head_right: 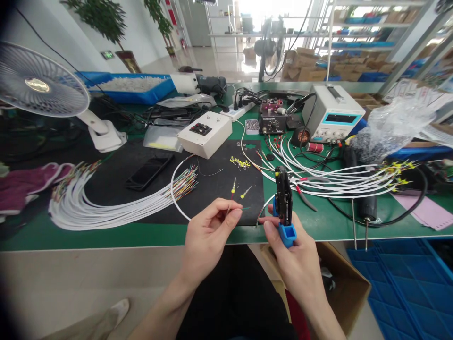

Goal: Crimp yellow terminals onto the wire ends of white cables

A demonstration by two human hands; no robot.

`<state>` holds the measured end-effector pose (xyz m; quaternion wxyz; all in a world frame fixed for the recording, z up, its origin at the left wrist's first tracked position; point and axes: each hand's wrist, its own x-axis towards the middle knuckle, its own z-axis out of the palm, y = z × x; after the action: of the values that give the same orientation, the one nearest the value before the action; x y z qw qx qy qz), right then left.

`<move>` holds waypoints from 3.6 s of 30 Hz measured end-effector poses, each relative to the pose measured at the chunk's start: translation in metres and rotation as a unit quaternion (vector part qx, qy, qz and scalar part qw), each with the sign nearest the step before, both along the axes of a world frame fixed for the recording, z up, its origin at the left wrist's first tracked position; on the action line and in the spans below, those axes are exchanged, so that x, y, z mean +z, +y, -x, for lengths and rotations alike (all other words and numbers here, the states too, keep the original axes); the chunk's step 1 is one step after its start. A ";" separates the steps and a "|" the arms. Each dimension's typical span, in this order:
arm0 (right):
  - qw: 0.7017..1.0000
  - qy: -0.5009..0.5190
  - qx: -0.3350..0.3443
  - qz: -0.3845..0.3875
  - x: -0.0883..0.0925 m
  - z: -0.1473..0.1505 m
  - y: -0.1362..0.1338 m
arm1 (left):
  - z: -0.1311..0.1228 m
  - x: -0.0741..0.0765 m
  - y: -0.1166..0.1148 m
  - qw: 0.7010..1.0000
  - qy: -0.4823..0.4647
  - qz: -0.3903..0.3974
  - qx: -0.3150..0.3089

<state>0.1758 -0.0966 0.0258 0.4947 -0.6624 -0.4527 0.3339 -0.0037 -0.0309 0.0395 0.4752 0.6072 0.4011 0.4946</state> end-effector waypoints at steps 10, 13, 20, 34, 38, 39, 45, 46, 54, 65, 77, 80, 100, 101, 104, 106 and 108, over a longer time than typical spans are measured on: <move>0.994 -0.055 0.080 -0.043 -0.002 0.005 -0.003 | -0.004 0.027 0.004 0.974 0.058 -0.188 0.111; 0.991 -0.076 0.092 -0.061 -0.001 0.006 -0.001 | -0.004 0.028 0.003 0.972 0.073 -0.193 0.115; 0.989 -0.079 0.103 -0.065 -0.003 0.006 0.000 | -0.002 0.028 0.000 0.970 0.078 -0.200 0.119; 0.986 -0.087 0.124 -0.074 -0.001 0.013 0.000 | 0.001 0.029 -0.001 0.969 0.093 -0.197 0.120; 0.984 -0.122 0.107 -0.068 -0.005 0.019 -0.003 | 0.004 0.029 -0.002 0.973 0.088 -0.181 0.118; 0.985 -0.128 0.097 -0.060 -0.008 0.021 -0.005 | 0.005 0.029 -0.003 0.973 0.085 -0.177 0.118; 0.986 -0.152 0.021 -0.068 -0.022 0.032 -0.013 | 0.010 0.029 -0.005 0.981 0.070 -0.143 0.113; 0.983 -0.168 0.031 -0.067 -0.022 0.034 -0.014 | 0.011 0.028 -0.006 0.982 0.067 -0.137 0.112; 0.972 -0.214 0.081 -0.053 -0.016 0.043 -0.019 | 0.016 0.028 -0.009 0.982 0.079 -0.131 0.110; 0.974 -0.214 0.063 -0.044 -0.019 0.051 -0.021 | 0.022 0.028 -0.014 0.967 0.119 -0.174 0.143; 0.970 -0.228 0.064 -0.053 -0.019 0.054 -0.020 | 0.029 0.035 -0.023 0.941 0.213 -0.201 0.168; 0.969 -0.232 0.063 -0.053 -0.020 0.055 -0.019 | 0.031 0.036 -0.026 0.940 0.232 -0.192 0.163; 0.966 -0.238 0.074 -0.068 -0.025 0.050 -0.018 | 0.038 0.043 -0.019 0.977 0.167 -0.097 0.094; 0.967 -0.236 0.074 -0.068 -0.025 0.050 -0.017 | 0.038 0.043 -0.019 0.978 0.162 -0.093 0.092; 0.967 -0.234 0.073 -0.073 -0.025 0.050 -0.015 | 0.038 0.043 -0.019 0.980 0.155 -0.087 0.089; 0.964 -0.242 0.070 -0.081 -0.026 0.050 -0.014 | 0.038 0.043 -0.020 0.981 0.152 -0.083 0.086; 0.961 -0.252 0.068 -0.089 -0.027 0.049 -0.012 | 0.036 0.043 -0.020 0.982 0.148 -0.081 0.087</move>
<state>0.1266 -0.1084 -0.0017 0.3975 -0.6464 -0.6344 0.1471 -0.0401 -0.0512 0.0828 0.3147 0.6730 0.4773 0.4693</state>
